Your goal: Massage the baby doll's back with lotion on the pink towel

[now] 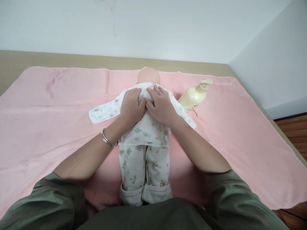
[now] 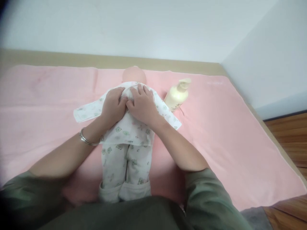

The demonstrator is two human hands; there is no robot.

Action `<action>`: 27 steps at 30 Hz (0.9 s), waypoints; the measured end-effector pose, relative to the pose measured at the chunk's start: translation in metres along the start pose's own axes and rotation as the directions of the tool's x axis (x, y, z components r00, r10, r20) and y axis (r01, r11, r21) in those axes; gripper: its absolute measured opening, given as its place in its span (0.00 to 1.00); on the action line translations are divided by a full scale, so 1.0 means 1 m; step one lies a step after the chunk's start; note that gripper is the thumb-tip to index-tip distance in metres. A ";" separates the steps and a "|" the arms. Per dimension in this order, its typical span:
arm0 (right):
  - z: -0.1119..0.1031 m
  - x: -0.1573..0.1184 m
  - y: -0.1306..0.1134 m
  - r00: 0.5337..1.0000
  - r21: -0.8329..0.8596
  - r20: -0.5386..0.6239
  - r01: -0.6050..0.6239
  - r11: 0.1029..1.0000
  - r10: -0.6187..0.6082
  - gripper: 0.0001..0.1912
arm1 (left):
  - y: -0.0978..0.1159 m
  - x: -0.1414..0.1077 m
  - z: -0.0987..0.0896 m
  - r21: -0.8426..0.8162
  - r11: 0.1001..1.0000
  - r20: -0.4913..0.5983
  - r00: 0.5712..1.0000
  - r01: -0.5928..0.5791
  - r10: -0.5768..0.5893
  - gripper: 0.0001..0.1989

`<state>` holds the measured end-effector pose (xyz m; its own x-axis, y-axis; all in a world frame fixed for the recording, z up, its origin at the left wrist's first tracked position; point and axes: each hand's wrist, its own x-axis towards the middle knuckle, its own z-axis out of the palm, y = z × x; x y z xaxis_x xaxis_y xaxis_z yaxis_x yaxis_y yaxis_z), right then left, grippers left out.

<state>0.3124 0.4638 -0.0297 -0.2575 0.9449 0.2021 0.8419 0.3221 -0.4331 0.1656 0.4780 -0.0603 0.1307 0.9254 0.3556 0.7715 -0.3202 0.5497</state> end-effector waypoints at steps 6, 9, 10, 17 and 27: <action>-0.015 -0.011 -0.014 0.999 0.082 0.026 0.032 0.996 -0.034 0.23 | -0.004 0.002 0.002 -0.044 0.997 -0.003 0.998 -0.069 0.069 0.20; -0.025 -0.016 -0.018 0.995 0.171 -0.098 0.017 0.985 0.000 0.25 | -0.008 0.001 0.004 -0.090 0.993 -0.031 0.997 -0.078 0.076 0.20; -0.025 -0.016 -0.018 0.988 0.184 -0.153 0.008 0.983 0.020 0.25 | -0.010 0.001 0.005 -0.101 0.992 -0.054 0.996 -0.079 0.073 0.21; 0.006 -0.002 -0.003 0.996 -0.035 -0.088 0.006 0.999 -0.009 0.27 | -0.012 -0.003 0.011 -0.133 0.989 -0.149 0.988 -0.067 0.046 0.25; 0.006 -0.003 -0.004 0.994 -0.017 -0.098 0.035 0.999 -0.037 0.27 | -0.006 -0.001 0.005 -0.129 0.992 -0.050 0.999 -0.010 0.003 0.25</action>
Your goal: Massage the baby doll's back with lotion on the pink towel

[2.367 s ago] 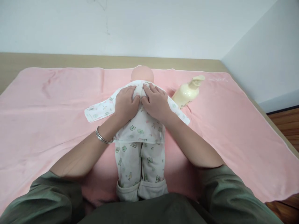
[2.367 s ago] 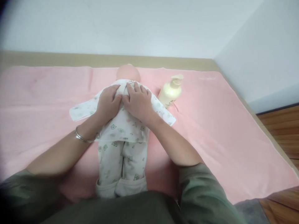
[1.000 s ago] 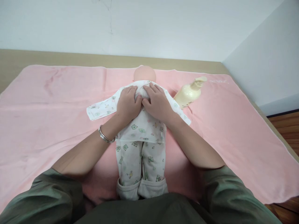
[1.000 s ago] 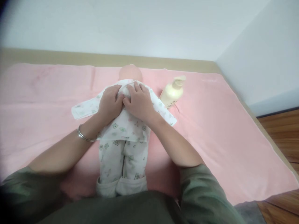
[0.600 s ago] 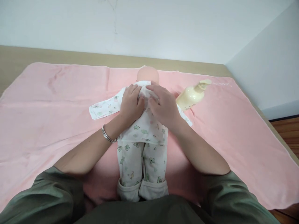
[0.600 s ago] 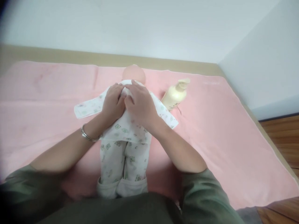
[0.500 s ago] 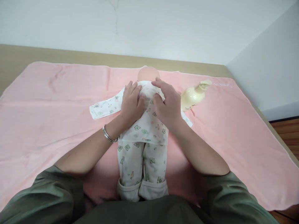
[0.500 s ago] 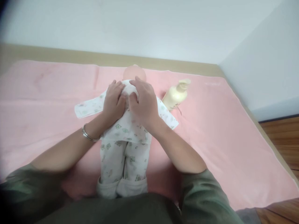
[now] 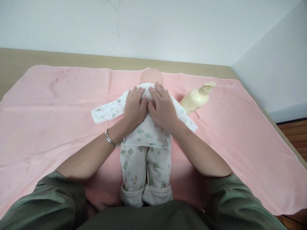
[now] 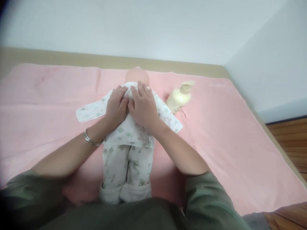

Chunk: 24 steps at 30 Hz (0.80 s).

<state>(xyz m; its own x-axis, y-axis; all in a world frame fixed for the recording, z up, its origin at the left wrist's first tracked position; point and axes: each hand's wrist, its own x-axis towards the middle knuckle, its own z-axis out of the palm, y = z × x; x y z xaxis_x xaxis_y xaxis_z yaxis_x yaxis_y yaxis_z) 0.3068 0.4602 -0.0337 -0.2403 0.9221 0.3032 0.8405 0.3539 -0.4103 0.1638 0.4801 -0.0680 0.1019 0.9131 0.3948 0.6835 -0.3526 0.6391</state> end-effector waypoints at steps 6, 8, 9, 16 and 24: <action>-0.005 -0.001 0.002 0.999 0.010 -0.036 0.028 1.000 -0.028 0.25 | 0.004 0.001 -0.002 -0.003 1.000 0.020 1.000 0.012 -0.012 0.23; -0.015 -0.003 -0.001 0.992 0.006 -0.120 0.046 0.999 -0.045 0.26 | 0.005 0.001 -0.003 -0.006 1.000 0.017 1.000 0.009 -0.009 0.23; -0.019 -0.004 -0.003 0.987 -0.001 -0.155 0.051 0.999 -0.051 0.26 | 0.006 0.001 -0.003 -0.006 1.000 0.016 1.000 0.010 -0.010 0.23; -0.004 -0.002 -0.007 0.998 -0.053 0.057 -0.028 0.998 0.031 0.26 | 0.003 0.002 0.000 0.008 0.999 -0.019 0.999 -0.035 0.035 0.23; -0.016 -0.004 -0.007 0.993 0.038 -0.115 -0.008 0.999 0.013 0.29 | 0.002 0.002 -0.002 -0.045 0.998 -0.024 0.999 -0.044 0.043 0.19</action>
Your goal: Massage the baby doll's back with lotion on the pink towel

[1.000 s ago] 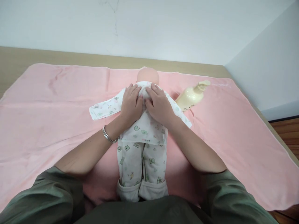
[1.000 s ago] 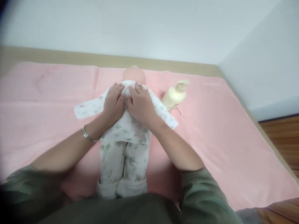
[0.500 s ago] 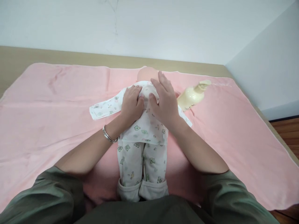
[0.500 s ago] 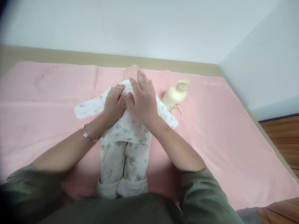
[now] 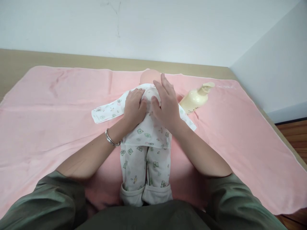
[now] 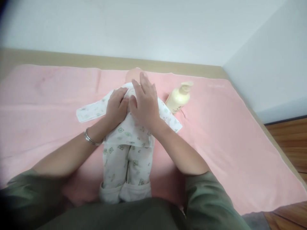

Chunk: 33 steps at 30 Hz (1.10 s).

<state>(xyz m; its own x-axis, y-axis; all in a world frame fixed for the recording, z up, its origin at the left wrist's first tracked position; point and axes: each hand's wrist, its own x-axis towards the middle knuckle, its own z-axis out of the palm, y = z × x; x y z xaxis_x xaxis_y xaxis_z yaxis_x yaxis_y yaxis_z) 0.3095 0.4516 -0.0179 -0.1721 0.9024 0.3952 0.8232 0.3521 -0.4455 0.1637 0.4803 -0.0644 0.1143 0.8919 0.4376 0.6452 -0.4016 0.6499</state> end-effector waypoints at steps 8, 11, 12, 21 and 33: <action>0.014 0.006 0.010 0.978 0.034 0.209 -0.005 0.999 -0.002 0.25 | -0.003 0.000 0.002 0.010 1.000 0.006 1.000 -0.010 0.010 0.19; -0.001 0.008 0.008 0.986 0.066 0.166 -0.029 0.997 0.018 0.26 | -0.002 0.000 0.001 0.016 1.000 0.028 1.000 -0.008 0.008 0.21; -0.008 0.008 0.007 0.990 0.071 0.140 -0.032 0.997 0.021 0.26 | -0.002 -0.001 0.001 0.016 1.000 0.031 0.999 -0.009 0.008 0.21; -0.092 0.002 0.013 0.944 0.005 -0.311 0.118 0.993 -0.110 0.24 | 0.023 0.001 -0.015 0.007 0.991 0.151 0.979 0.136 -0.135 0.31; -0.113 0.021 0.056 0.892 -0.040 -0.452 -0.046 0.998 0.023 0.25 | 0.074 0.057 0.030 -0.376 0.927 0.303 0.945 -0.002 0.125 0.30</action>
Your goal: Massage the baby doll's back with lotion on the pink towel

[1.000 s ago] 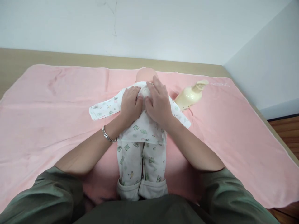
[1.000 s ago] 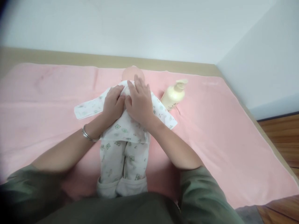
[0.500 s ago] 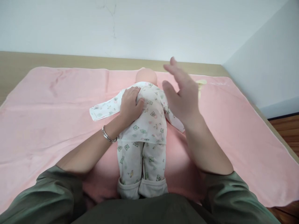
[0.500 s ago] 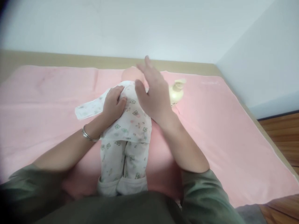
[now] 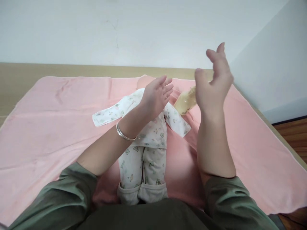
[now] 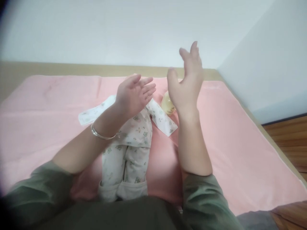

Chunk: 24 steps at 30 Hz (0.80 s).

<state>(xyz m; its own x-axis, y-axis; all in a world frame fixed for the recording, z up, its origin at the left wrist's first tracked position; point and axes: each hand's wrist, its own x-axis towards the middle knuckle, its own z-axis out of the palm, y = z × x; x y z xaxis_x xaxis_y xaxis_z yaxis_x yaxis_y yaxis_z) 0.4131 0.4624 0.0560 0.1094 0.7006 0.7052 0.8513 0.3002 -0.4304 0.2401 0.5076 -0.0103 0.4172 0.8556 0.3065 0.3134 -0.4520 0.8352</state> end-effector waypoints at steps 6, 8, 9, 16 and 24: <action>0.022 -0.001 0.014 0.980 -0.211 0.201 0.055 0.976 -0.012 0.28 | -0.016 0.038 0.016 0.014 0.999 -0.117 0.992 -0.050 0.052 0.28; 0.029 -0.003 0.016 0.968 -0.214 0.252 0.073 0.974 -0.018 0.28 | -0.010 0.037 0.017 -0.077 0.997 -0.116 0.993 -0.015 0.006 0.29; 0.032 -0.005 0.015 0.964 -0.214 0.266 0.079 0.974 -0.020 0.28 | -0.006 0.034 0.017 -0.132 0.991 -0.101 0.995 0.014 -0.028 0.31; 0.041 -0.006 0.001 0.956 -0.417 0.268 0.007 0.909 0.116 0.23 | 0.014 0.020 0.019 -0.340 0.928 0.010 0.988 0.151 -0.157 0.34; 0.048 0.004 -0.002 0.932 -0.513 0.239 -0.117 0.850 0.273 0.23 | -0.021 0.003 -0.030 -0.046 0.994 0.007 0.995 0.102 -0.102 0.37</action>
<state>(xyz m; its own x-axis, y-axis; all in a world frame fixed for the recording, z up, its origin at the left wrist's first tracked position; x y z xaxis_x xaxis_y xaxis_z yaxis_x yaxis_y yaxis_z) 0.3867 0.4958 0.0328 0.2115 0.8893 0.4054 0.9743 -0.1589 -0.1598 0.2091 0.5276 -0.0131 0.3889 0.8954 0.2170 0.3151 -0.3506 0.8819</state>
